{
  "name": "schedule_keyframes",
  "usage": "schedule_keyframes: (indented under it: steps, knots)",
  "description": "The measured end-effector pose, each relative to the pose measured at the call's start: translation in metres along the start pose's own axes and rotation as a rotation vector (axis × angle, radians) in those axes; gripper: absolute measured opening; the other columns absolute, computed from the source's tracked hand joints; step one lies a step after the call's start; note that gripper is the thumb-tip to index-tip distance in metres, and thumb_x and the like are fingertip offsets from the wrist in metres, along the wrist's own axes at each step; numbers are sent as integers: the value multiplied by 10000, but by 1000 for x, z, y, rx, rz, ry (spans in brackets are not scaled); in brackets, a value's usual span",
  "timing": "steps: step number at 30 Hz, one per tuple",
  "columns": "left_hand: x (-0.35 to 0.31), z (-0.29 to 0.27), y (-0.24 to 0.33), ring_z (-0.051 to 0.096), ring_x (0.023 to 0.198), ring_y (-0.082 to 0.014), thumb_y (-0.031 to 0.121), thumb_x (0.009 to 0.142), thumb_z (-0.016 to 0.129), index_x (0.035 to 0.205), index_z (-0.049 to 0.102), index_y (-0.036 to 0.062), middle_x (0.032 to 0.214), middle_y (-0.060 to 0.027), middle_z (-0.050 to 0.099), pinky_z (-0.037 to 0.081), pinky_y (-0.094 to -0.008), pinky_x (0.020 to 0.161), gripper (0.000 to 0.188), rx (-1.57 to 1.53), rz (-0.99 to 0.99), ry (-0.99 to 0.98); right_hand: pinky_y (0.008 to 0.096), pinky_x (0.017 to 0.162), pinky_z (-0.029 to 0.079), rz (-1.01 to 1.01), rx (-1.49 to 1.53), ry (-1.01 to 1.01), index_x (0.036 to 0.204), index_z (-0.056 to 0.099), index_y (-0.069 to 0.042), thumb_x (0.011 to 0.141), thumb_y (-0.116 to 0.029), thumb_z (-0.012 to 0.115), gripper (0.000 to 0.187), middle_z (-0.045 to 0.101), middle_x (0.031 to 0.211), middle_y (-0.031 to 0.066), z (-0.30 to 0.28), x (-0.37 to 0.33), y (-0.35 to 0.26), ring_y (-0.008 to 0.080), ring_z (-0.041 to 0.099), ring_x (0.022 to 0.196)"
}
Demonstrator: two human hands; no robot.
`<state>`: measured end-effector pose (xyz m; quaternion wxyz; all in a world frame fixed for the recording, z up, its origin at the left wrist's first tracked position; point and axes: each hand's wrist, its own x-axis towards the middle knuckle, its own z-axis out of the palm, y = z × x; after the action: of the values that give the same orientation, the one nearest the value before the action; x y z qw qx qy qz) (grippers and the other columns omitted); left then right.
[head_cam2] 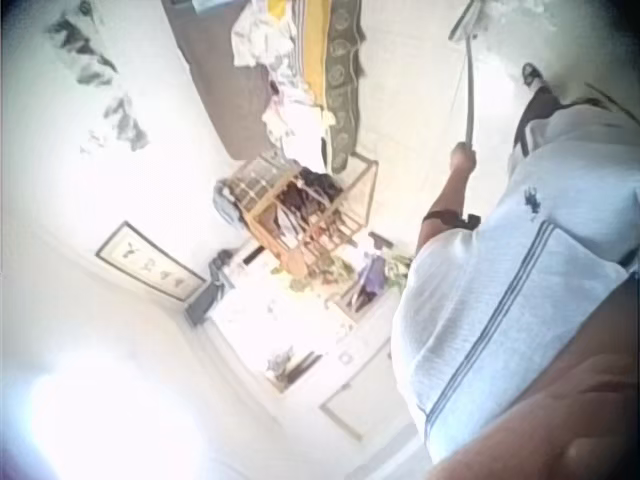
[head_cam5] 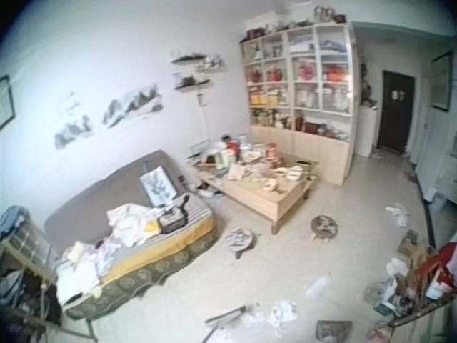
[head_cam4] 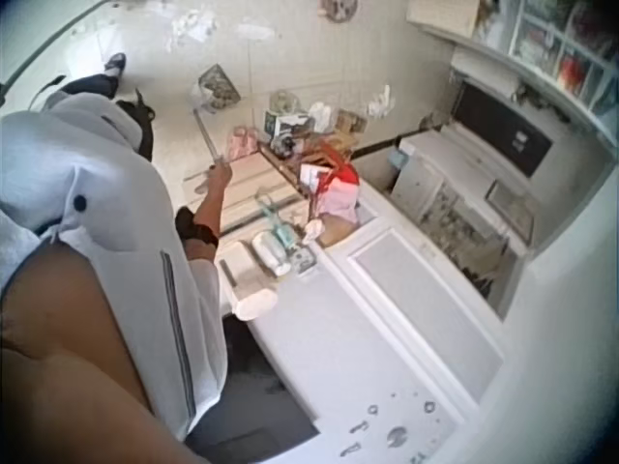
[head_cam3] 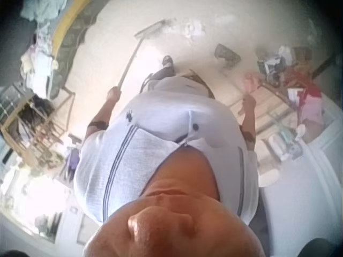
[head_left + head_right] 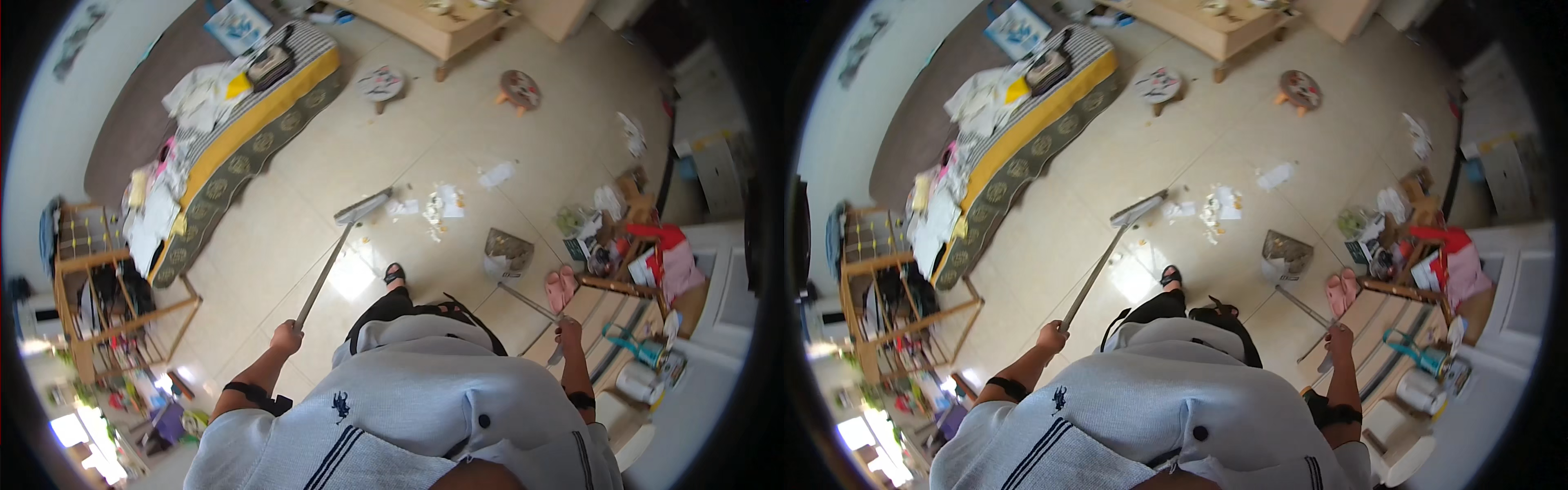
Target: Sweeping debris and trash from a tile floor into a dustpan using a broom.
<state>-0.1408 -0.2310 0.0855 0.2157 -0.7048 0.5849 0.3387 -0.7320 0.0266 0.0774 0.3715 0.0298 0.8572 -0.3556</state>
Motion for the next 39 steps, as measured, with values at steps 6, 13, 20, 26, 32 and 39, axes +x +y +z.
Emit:
schedule_keyframes:
  steps: [6, 13, 20, 26, 32, 39]
  knots:
    - [-21, 25, -65, 432, 405, -131, 77, 734, 498, 1133, 358, 67, 637, -68, 488, 368, -285, 340, 423, -731, -418, -121, 213, 332, 294, -25, 97, 60, 785, 484, -4, 697, -114, 466, 142, 458, 588, 66, 33, 40, -50, 125, 440, 442]
    - [15, 43, -104, 418, 402, -129, 1, 715, 496, 856, 390, 16, 531, -48, 419, 347, -243, 328, 177, -1083, -529, -196, 183, 342, 288, -101, 6, -44, 770, 454, -40, 727, -162, 441, 131, 479, 606, 51, 46, 45, -128, 111, 458, 457]
    - [31, 62, -75, 412, 387, -138, -26, 711, 472, 631, 396, 18, 498, -48, 405, 326, -227, 326, 119, -1468, -689, -382, 213, 354, 314, -121, -69, 12, 763, 522, -2, 689, -144, 477, 166, 531, 616, 75, 51, 59, -157, 144, 506, 470]
    - [29, 72, 35, 436, 400, -151, -20, 688, 484, 711, 385, 16, 518, -64, 426, 363, -256, 343, 108, -1274, -487, -384, 216, 359, 321, -139, -68, 19, 805, 528, 17, 680, -139, 498, 202, 551, 676, 94, 41, 71, -167, 150, 521, 490]
    - [35, 82, 153, 483, 413, -194, -12, 648, 498, 774, 404, -25, 533, -102, 469, 384, -303, 355, 158, -1141, -328, -379, 223, 344, 310, -132, -144, -87, 789, 530, 17, 691, -129, 478, 183, 547, 617, 99, -7, 113, -173, 134, 485, 453]
    - [30, 112, 282, 464, 414, -176, -30, 631, 509, 846, 379, 1, 537, -90, 458, 377, -298, 356, 254, -1077, -173, -351, 257, 308, 338, -93, -283, -151, 736, 503, 4, 666, -106, 463, 137, 487, 550, 84, -35, 153, -185, 123, 396, 359]
